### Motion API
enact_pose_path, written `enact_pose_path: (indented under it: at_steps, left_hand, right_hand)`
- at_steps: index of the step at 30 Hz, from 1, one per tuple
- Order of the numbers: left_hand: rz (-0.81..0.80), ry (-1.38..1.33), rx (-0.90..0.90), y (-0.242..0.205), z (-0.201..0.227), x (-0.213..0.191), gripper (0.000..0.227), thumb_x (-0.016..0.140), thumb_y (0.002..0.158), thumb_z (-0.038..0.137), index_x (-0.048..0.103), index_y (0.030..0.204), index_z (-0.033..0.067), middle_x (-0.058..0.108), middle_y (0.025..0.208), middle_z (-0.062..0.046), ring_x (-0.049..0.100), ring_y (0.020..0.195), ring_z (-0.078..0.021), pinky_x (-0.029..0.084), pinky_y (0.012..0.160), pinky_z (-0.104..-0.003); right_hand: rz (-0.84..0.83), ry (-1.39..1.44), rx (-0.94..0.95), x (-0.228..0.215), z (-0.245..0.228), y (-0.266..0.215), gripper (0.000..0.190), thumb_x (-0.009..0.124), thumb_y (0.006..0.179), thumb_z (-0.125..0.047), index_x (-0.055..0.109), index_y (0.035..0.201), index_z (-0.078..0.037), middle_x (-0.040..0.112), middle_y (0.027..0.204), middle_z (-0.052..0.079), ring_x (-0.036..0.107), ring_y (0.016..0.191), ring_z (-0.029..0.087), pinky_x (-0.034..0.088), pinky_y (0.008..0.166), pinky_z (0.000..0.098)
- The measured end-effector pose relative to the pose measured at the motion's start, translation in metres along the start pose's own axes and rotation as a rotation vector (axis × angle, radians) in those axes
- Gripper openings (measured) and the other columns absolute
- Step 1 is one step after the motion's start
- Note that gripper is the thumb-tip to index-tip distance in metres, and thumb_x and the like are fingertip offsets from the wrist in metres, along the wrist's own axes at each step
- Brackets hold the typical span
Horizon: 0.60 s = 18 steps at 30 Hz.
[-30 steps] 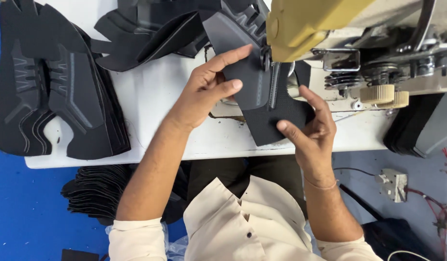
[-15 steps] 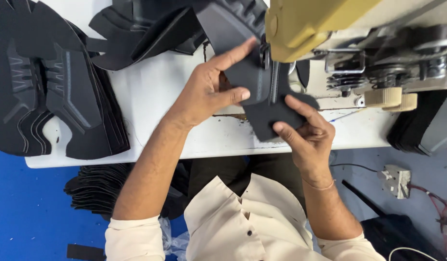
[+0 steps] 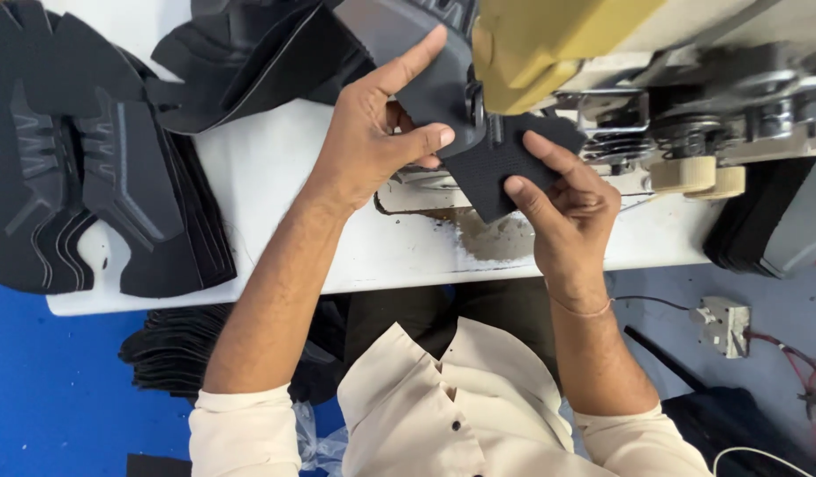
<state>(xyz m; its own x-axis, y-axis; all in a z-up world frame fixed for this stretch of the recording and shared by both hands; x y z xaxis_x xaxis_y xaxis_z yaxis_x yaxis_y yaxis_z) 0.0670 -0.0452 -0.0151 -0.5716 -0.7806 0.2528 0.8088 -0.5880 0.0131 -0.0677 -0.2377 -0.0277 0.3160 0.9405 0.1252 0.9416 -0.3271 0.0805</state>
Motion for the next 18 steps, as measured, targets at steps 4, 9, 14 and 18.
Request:
enact_pose_path:
  at_steps: [4,9,14,18]
  left_hand:
    - [0.033,0.005,0.090,-0.002,-0.009,-0.002,0.079,0.081,0.091,-0.004,0.043,0.160,0.0049,0.069,0.133,-0.008,0.069,0.099,-0.0065,0.063,0.082,-0.024]
    - [0.220,0.199,0.204,-0.020,-0.012,0.009,0.077,0.085,0.093,0.010,0.046,0.159,0.0091,0.065,0.146,-0.004,0.065,0.121,-0.0091,0.054,0.096,-0.024]
    - [0.392,0.307,0.251,-0.040,-0.029,0.021,0.064,0.081,0.102,0.018,0.049,0.157,0.0108,0.056,0.159,-0.002,0.058,0.140,-0.0099,0.047,0.103,-0.023]
    - [0.465,0.203,0.232,-0.044,-0.023,0.029,0.058,0.079,0.101,0.014,0.053,0.154,0.0087,0.060,0.153,-0.006,0.059,0.134,-0.0098,0.049,0.103,-0.023]
  right_hand:
    - [0.018,0.059,0.018,0.000,-0.003,0.010,0.040,0.073,0.095,0.012,0.065,0.134,0.007,0.070,0.126,0.009,0.067,0.111,0.013,0.058,0.101,0.0269]
    - [0.052,0.068,-0.081,-0.007,0.007,0.021,0.036,0.074,0.099,0.012,0.063,0.132,0.004,0.070,0.127,0.011,0.068,0.114,0.014,0.057,0.103,0.0271]
    - [0.055,0.017,-0.139,-0.007,0.009,0.024,0.036,0.077,0.102,0.009,0.060,0.133,0.003,0.067,0.129,0.009,0.066,0.111,0.012,0.057,0.101,0.0247]
    - [0.092,-0.006,-0.032,-0.001,0.008,0.027,0.034,0.079,0.098,0.002,0.063,0.128,0.003,0.069,0.115,0.008,0.065,0.093,0.010,0.058,0.077,0.0240]
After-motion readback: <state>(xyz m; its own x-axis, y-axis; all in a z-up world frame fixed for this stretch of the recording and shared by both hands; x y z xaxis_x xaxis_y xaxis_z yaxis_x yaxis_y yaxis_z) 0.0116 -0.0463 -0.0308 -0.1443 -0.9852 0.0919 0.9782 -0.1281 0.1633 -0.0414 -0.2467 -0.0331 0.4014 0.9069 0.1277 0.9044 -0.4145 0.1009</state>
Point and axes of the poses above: each hand's wrist, its own y-axis towards the middle knuckle, its own x-axis out of the palm, z = x × y, the point moved 4 cm from there along y, towards the middle knuckle
